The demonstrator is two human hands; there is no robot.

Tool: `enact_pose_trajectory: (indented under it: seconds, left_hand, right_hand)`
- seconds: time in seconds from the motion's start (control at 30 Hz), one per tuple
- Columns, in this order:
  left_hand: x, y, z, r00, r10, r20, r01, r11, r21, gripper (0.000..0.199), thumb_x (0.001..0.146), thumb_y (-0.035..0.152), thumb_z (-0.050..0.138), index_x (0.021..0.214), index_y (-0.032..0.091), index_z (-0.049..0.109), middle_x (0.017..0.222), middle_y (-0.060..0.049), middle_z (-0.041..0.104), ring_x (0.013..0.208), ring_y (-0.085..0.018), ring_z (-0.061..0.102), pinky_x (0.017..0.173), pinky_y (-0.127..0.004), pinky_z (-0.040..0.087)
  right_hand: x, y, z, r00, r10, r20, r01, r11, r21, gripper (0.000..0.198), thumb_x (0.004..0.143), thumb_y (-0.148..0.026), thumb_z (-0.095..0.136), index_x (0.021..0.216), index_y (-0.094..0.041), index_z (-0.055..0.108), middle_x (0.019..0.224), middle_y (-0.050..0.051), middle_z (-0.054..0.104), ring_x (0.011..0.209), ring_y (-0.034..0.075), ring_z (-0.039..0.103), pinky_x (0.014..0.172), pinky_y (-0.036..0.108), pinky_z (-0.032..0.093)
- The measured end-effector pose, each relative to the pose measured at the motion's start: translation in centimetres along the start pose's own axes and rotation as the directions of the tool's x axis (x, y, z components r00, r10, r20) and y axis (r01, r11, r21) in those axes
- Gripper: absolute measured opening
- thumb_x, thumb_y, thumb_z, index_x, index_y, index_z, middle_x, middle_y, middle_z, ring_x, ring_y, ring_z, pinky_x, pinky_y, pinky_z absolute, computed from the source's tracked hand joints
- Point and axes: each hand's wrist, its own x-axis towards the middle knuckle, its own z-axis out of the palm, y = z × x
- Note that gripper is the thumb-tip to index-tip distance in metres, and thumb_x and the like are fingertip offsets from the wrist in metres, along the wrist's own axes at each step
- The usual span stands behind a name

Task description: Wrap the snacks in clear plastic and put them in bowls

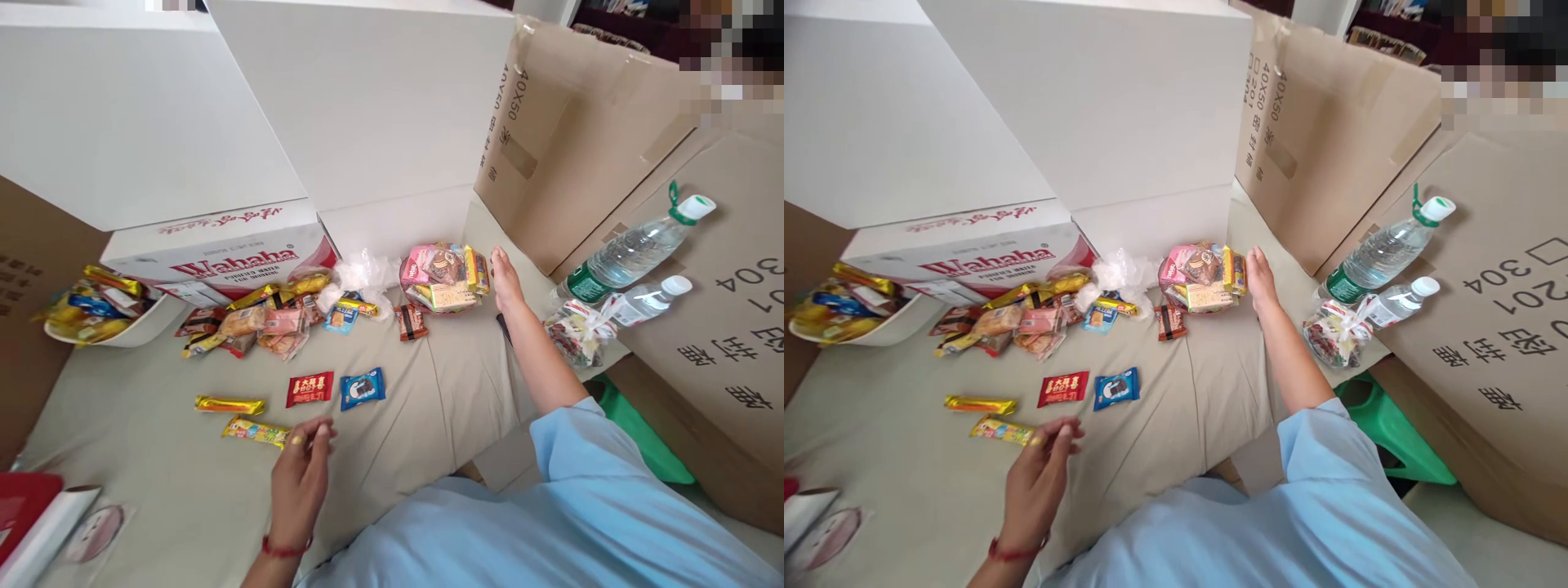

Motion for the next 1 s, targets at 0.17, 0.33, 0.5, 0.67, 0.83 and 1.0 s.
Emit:
enact_pose_trajectory:
  seconds: [0.17, 0.33, 0.5, 0.67, 0.83, 1.0]
  left_hand:
    - [8.5, 7.5, 5.7, 0.969, -0.019, 0.245, 0.092, 0.952, -0.293, 0.062, 0.091, 0.07, 0.054, 0.13, 0.022, 0.054, 0.102, -0.007, 0.069, 0.064, -0.016, 0.065, 0.053, -0.028, 0.05]
    - [16.4, 12.4, 13.1, 0.907, -0.17, 0.386, 0.287, 0.919, -0.269, 0.046, 0.099, 0.056, 0.05, 0.131, 0.023, 0.054, 0.074, 0.001, 0.061, 0.041, -0.008, 0.047, 0.041, -0.02, 0.028]
    - [18.3, 13.2, 18.0, 0.872, -0.183, 0.453, 0.334, 0.9, -0.281, 0.067, 0.098, 0.052, 0.055, 0.156, 0.026, 0.032, 0.063, 0.006, 0.053, 0.042, -0.01, 0.05, 0.045, -0.02, 0.039]
    - [17.0, 12.2, 18.5, 0.851, -0.168, 0.498, 0.354, 0.883, -0.308, 0.08, 0.097, 0.054, 0.059, 0.162, 0.031, 0.017, 0.069, 0.006, 0.058, 0.056, -0.012, 0.062, 0.061, -0.026, 0.055]
    - [16.4, 11.9, 17.5, 0.843, -0.167, 0.512, 0.346, 0.896, -0.278, 0.076, 0.094, 0.05, 0.064, 0.158, 0.03, 0.028, 0.071, 0.004, 0.06, 0.054, -0.011, 0.061, 0.055, -0.022, 0.052]
    - [14.8, 11.0, 16.8, 0.853, -0.117, 0.508, 0.305, 0.902, -0.305, 0.062, 0.09, 0.046, 0.07, 0.143, 0.023, 0.048, 0.08, 0.001, 0.064, 0.062, -0.011, 0.064, 0.057, -0.021, 0.049]
  right_hand:
    - [-0.8, -2.5, 1.0, 0.99, -0.077, 0.114, 0.1, 0.973, -0.209, 0.079, 0.101, -0.072, 0.022, 0.158, -0.021, 0.043, 0.164, 0.013, 0.043, 0.156, 0.027, 0.033, 0.129, 0.048, 0.024]
    - [-0.2, -4.1, 2.7, 0.956, -0.144, 0.257, 0.251, 0.852, -0.459, 0.07, 0.103, -0.057, 0.034, 0.155, -0.012, 0.046, 0.16, 0.018, 0.046, 0.151, 0.033, 0.037, 0.127, 0.051, 0.026]
    - [-0.6, -5.2, 3.5, 0.953, -0.059, 0.296, 0.208, 0.839, -0.503, 0.065, 0.102, -0.042, 0.036, 0.158, -0.009, 0.039, 0.163, 0.019, 0.042, 0.152, 0.03, 0.036, 0.127, 0.046, 0.027]
    - [-0.7, -5.4, 4.8, 0.959, -0.065, 0.276, 0.2, 0.846, -0.495, 0.063, 0.103, -0.039, 0.036, 0.158, -0.01, 0.039, 0.163, 0.018, 0.042, 0.152, 0.031, 0.036, 0.127, 0.048, 0.027]
    - [-0.3, -5.0, 3.8, 0.962, -0.079, 0.263, 0.211, 0.824, -0.525, 0.062, 0.106, -0.042, 0.028, 0.158, -0.012, 0.041, 0.161, 0.018, 0.046, 0.15, 0.031, 0.04, 0.126, 0.05, 0.028]
    - [-0.9, -3.8, 0.7, 0.957, 0.12, 0.262, 0.045, 0.835, -0.548, 0.068, 0.105, -0.06, 0.015, 0.162, -0.028, 0.038, 0.165, 0.007, 0.042, 0.156, 0.037, 0.026, 0.123, 0.071, 0.018]
